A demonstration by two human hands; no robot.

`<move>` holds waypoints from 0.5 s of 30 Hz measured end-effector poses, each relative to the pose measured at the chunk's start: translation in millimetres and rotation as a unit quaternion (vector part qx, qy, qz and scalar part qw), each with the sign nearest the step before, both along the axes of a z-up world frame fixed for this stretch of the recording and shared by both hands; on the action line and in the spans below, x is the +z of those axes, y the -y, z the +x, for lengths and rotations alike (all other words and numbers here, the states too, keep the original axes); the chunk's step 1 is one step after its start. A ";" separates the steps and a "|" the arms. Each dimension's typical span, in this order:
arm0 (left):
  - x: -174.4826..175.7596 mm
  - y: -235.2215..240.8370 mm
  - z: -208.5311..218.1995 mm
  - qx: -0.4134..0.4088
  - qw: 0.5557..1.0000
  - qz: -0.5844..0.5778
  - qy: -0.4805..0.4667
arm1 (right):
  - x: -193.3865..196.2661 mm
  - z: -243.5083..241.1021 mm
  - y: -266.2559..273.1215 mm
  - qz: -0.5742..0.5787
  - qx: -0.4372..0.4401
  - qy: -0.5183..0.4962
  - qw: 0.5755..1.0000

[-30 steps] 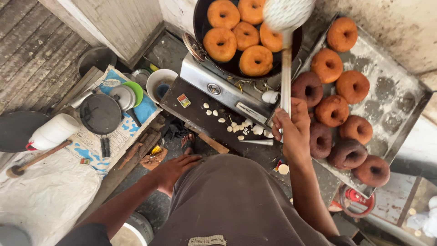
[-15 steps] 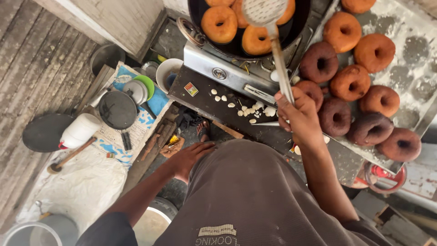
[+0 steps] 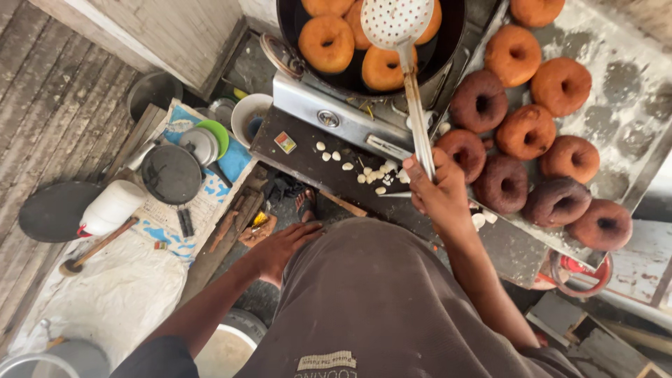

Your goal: The person fries ring-shaped dough items in a pan of hot oil using a slotted spoon. They flip the items to cook both sides and then transfer the cooked donuts to a metal tray. The person also gathers small dough scraps from the counter into a small pan.

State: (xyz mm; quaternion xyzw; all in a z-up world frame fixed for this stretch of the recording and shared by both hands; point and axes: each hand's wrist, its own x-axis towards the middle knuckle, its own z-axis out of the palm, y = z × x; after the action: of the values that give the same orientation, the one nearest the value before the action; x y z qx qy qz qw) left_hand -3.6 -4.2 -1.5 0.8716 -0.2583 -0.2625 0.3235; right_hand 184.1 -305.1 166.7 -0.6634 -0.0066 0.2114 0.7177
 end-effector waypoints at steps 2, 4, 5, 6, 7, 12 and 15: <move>0.6 -2.3 0.8 -0.004 0.999 -0.021 0.026 | -2.7 -0.8 -2.5 -0.003 -0.008 0.003 1.000; 0.2 -3.3 0.5 -0.001 0.999 -0.021 0.034 | -4.2 -1.0 -4.2 -0.010 -0.018 0.002 1.000; 0.0 -2.8 -0.4 0.003 1.000 -0.011 0.028 | -4.3 -1.0 -4.2 -0.016 -0.026 0.000 1.000; -0.5 -3.2 0.0 0.006 1.000 -0.001 0.022 | -4.5 0.0 -4.3 -0.021 -0.034 -0.003 0.999; -1.2 -2.6 -0.1 0.008 1.000 0.007 0.012 | -4.3 0.0 -2.8 -0.021 -0.035 0.000 0.999; -0.3 -3.4 -0.5 0.014 1.000 -0.001 0.005 | -5.0 4.8 2.7 -0.034 -0.029 0.011 0.999; 2.1 -1.9 2.0 0.014 1.000 0.019 -0.014 | -6.3 8.2 3.0 -0.023 -0.025 -0.005 0.999</move>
State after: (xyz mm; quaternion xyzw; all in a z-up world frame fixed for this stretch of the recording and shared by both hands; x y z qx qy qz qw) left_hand -1.6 -2.4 0.6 0.8774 -0.2364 -0.2752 0.3139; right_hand 192.3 -308.1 160.4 -0.6790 0.0184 0.1966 0.7071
